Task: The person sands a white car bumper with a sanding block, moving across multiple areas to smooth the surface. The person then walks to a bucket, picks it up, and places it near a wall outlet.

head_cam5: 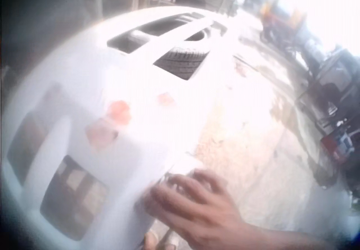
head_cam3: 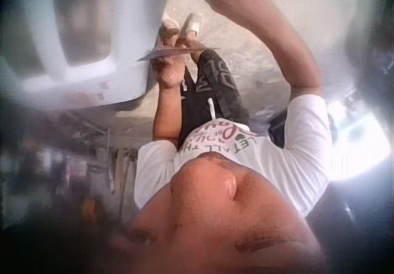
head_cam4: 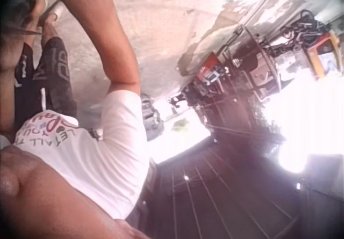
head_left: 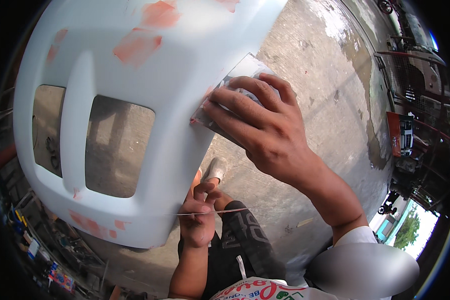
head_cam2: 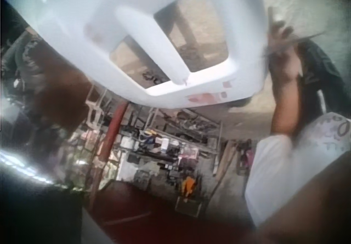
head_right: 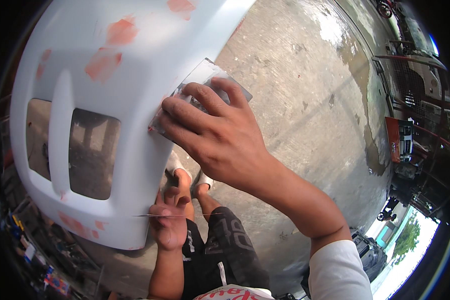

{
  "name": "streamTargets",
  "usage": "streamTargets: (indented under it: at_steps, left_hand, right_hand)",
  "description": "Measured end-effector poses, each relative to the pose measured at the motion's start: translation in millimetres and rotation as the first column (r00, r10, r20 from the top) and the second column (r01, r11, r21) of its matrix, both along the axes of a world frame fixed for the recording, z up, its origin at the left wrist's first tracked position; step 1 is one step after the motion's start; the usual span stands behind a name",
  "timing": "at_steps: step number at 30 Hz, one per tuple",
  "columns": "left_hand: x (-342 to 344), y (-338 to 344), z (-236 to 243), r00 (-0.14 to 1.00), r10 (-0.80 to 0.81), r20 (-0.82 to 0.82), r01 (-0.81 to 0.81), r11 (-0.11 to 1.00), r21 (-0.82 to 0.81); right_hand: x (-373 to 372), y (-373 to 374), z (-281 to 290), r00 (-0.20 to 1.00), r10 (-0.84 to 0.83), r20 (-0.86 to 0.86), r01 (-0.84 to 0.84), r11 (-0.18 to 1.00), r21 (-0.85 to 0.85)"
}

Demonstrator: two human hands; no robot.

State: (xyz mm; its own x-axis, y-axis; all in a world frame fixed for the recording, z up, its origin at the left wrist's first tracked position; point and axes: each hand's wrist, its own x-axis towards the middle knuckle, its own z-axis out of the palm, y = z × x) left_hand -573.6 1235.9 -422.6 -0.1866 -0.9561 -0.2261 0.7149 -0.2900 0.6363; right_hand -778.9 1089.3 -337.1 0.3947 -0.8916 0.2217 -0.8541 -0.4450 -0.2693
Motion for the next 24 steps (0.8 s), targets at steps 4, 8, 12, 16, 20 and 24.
streamTargets:
  at_steps: [4, 8, 12, 16, 20, 24]
  left_hand:
    - [0, 0, 5, 1.000, -0.017, -0.024, 0.017, 1.000, 0.005]
    - [-3, 2, 3, 0.999, 0.011, 0.034, -0.010, 0.999, -0.034]
    - [2, -1, -1, 0.995, -0.021, 0.092, 0.030, 0.995, -0.091]
    - [-4, -8, 12, 0.999, -0.019, 0.027, 0.020, 1.000, -0.022]
    - [-4, -5, 16, 1.000, 0.029, -0.006, -0.029, 0.996, 0.081]
    - [4, 1, 7, 0.995, -0.080, 0.064, 0.079, 0.997, 0.010]
  right_hand:
    - [-4, 2, -5, 0.996, 0.033, -0.082, -0.037, 0.998, -0.051]
    - [-9, 7, 3, 0.992, 0.063, -0.110, -0.062, 0.998, 0.006]
    - [-12, -4, 14, 0.996, 0.023, -0.088, -0.023, 1.000, 0.011]
    - [-2, -13, 14, 0.997, 0.026, -0.079, -0.023, 0.999, 0.032]
    - [-1, -2, 23, 0.996, 0.002, -0.092, 0.011, 0.990, 0.140]
    - [-20, 10, 20, 0.993, 0.003, -0.115, 0.017, 0.984, 0.176]
